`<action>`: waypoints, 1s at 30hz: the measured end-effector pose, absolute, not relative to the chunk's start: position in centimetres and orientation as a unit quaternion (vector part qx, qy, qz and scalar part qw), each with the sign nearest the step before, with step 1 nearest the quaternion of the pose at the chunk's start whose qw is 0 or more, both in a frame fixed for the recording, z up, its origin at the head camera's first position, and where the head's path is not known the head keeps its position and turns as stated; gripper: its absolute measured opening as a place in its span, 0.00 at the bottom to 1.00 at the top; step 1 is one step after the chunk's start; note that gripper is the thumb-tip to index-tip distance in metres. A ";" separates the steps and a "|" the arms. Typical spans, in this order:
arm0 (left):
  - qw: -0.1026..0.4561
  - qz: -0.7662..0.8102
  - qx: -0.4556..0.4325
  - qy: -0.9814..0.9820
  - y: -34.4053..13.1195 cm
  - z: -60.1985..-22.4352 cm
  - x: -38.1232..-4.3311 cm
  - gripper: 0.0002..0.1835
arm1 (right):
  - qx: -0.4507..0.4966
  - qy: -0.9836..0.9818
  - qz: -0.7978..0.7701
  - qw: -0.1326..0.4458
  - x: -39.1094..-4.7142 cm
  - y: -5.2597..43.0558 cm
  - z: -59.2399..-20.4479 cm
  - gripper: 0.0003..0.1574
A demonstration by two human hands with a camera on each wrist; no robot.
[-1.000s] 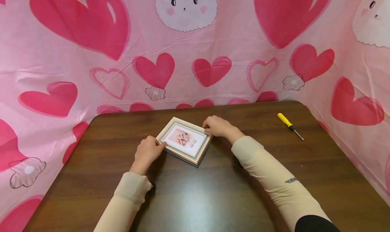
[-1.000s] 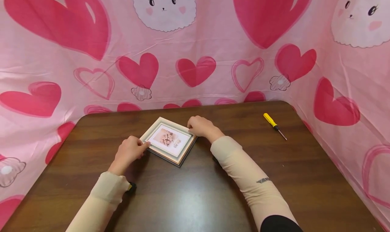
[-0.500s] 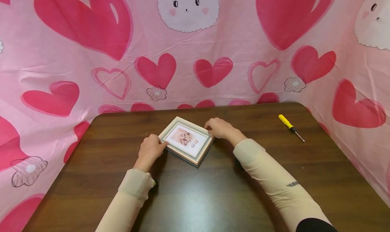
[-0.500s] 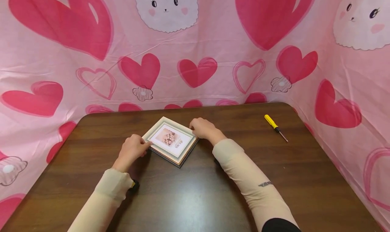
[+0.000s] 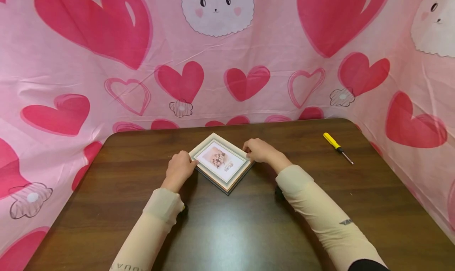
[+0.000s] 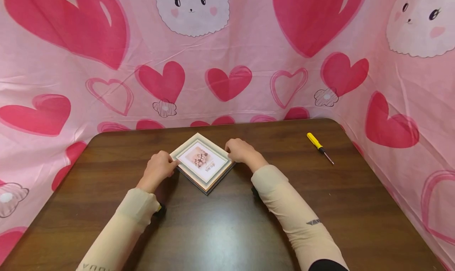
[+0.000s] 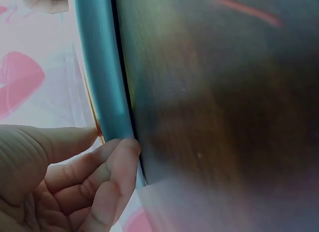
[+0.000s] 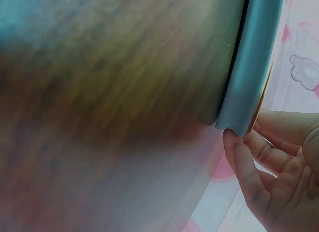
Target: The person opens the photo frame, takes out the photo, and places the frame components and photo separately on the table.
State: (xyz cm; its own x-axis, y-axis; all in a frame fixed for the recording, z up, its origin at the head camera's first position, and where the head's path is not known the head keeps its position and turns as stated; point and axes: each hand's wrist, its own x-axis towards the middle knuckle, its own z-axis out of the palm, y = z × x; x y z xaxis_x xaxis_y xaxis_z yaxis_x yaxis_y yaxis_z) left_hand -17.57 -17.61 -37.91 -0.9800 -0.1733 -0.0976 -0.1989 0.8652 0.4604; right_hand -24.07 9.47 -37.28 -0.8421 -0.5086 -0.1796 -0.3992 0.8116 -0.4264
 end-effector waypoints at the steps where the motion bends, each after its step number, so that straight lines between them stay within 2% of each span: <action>1: 0.027 0.239 -0.096 0.966 -17.5 -37.9 -17.7 0.16 | -0.240 0.941 -0.190 0.144 -24.0 9.6 -37.3 0.13; 13: 0.031 0.240 -0.080 0.967 -16.1 -37.7 -18.6 0.15 | -0.229 0.945 -0.198 0.127 -23.0 11.3 -37.7 0.11; 20: 0.028 0.233 -0.065 0.970 -14.8 -37.5 -19.5 0.20 | -0.189 0.953 -0.191 0.137 -22.2 12.2 -37.4 0.10; 30: 0.025 0.231 -0.057 0.971 -13.3 -37.6 -20.1 0.20 | -0.144 0.962 -0.182 0.143 -20.8 12.8 -37.0 0.09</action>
